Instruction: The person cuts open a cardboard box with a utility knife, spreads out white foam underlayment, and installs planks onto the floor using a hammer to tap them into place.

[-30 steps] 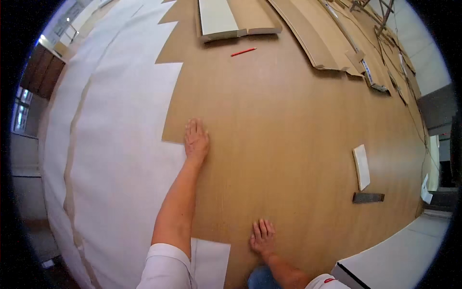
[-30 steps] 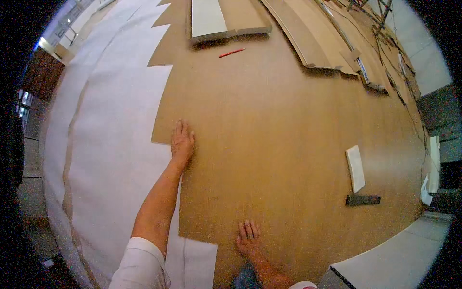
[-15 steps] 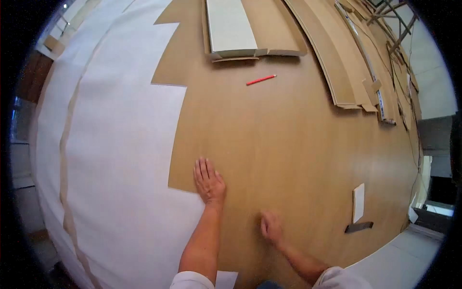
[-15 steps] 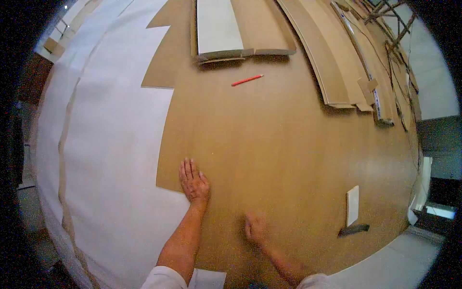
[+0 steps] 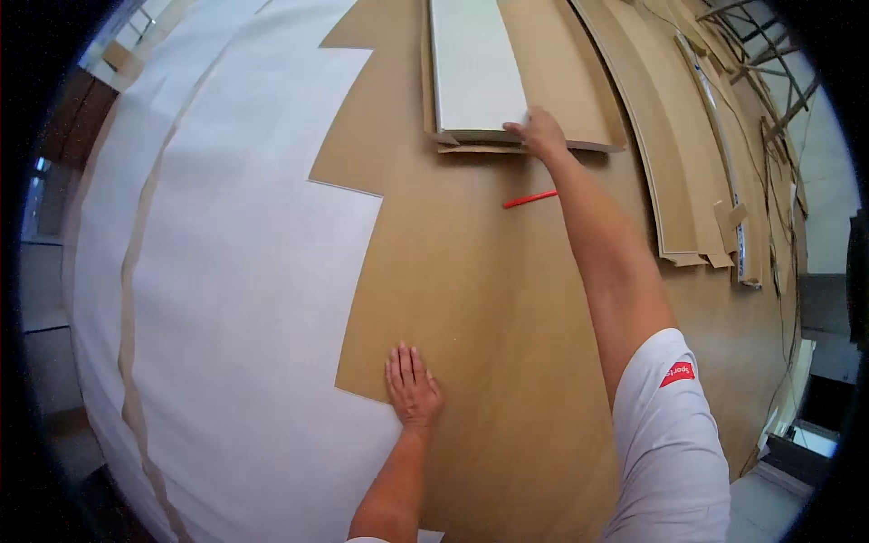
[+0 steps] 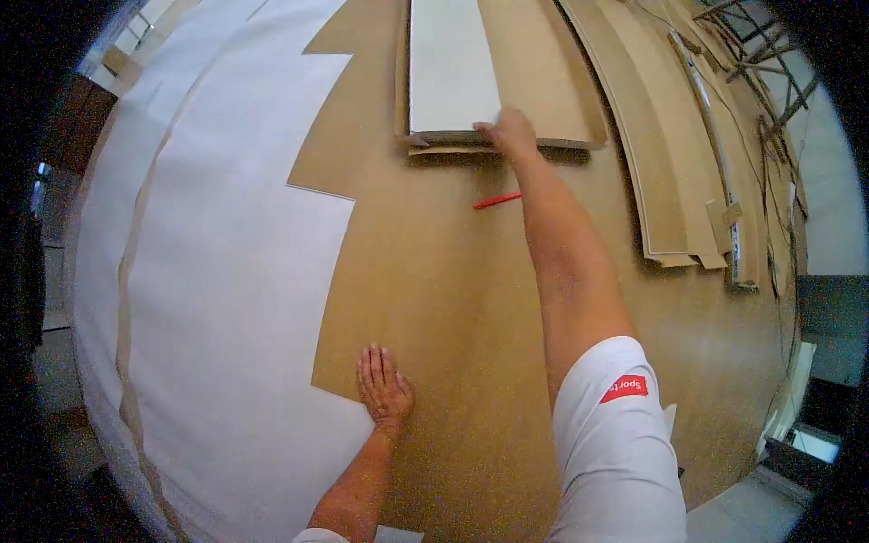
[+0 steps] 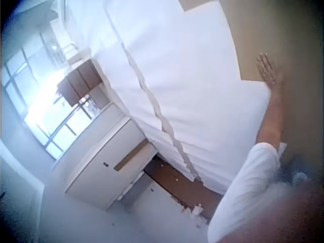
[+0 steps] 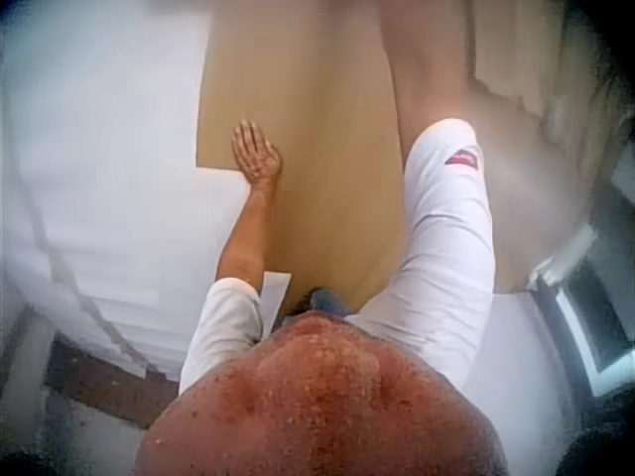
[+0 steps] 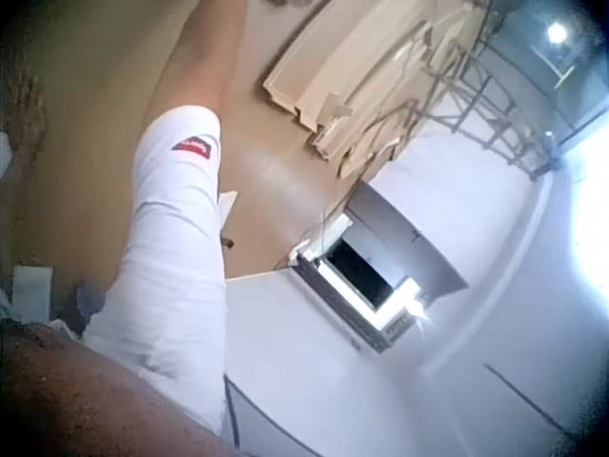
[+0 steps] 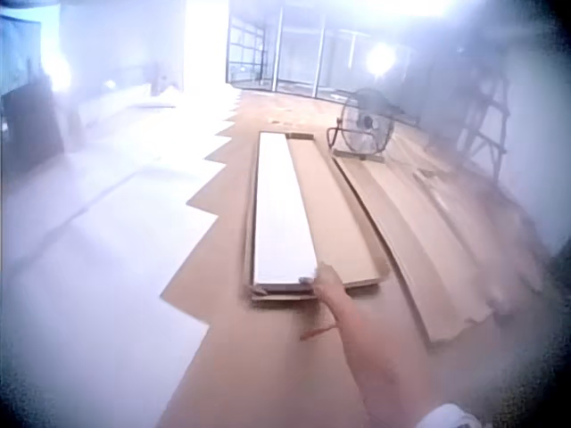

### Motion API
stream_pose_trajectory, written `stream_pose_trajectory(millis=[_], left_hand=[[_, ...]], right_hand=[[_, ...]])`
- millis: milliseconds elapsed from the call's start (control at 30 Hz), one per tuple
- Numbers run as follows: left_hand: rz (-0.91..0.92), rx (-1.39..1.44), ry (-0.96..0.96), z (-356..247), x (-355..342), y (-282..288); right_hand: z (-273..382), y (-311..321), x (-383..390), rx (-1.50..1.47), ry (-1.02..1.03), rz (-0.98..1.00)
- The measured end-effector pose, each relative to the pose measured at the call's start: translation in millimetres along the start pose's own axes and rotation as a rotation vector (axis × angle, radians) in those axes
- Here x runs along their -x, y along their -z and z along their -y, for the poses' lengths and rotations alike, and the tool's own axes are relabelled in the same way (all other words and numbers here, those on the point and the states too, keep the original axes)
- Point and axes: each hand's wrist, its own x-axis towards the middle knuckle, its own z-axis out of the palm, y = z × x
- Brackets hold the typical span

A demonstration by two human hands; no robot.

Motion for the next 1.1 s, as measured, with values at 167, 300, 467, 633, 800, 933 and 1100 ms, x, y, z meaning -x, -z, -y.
stream_pose_trajectory(millis=[167, 300, 467, 633, 800, 933, 1100], left_hand=[[0.023, 0.056, 0.001, -2.7, -5.6, -1.4], [-0.001, 0.04, -0.014, -12.5, -11.8, 0.2], [-0.015, 0.008, -0.025, -1.5, -3.7, 6.9], [-0.012, 0.023, -0.014, -3.2, -5.1, 5.6], [-0.062, 0.021, -0.022, -4.1, -6.0, 0.0], [-0.085, 0.026, -0.033, -7.4, -3.7, 1.6], [-0.134, 0.0, -0.012, -14.1, 2.4, -3.6]], right_hand=[[-51.4, -24.2, -31.4, -0.254, -0.105, 0.077], [-83.7, -16.4, -49.0, -0.565, -0.384, 0.031], [-30.0, 9.3, 0.2, -0.741, -0.49, 0.085], [-16.8, 31.6, 106.2, -0.917, -0.499, 0.28], [-47.0, 42.3, 293.8, -0.992, -0.576, 0.581], [-65.3, 53.7, 452.2, -1.108, -0.737, 0.602], [-48.6, 56.8, 596.9, -1.099, -0.752, 0.549]])
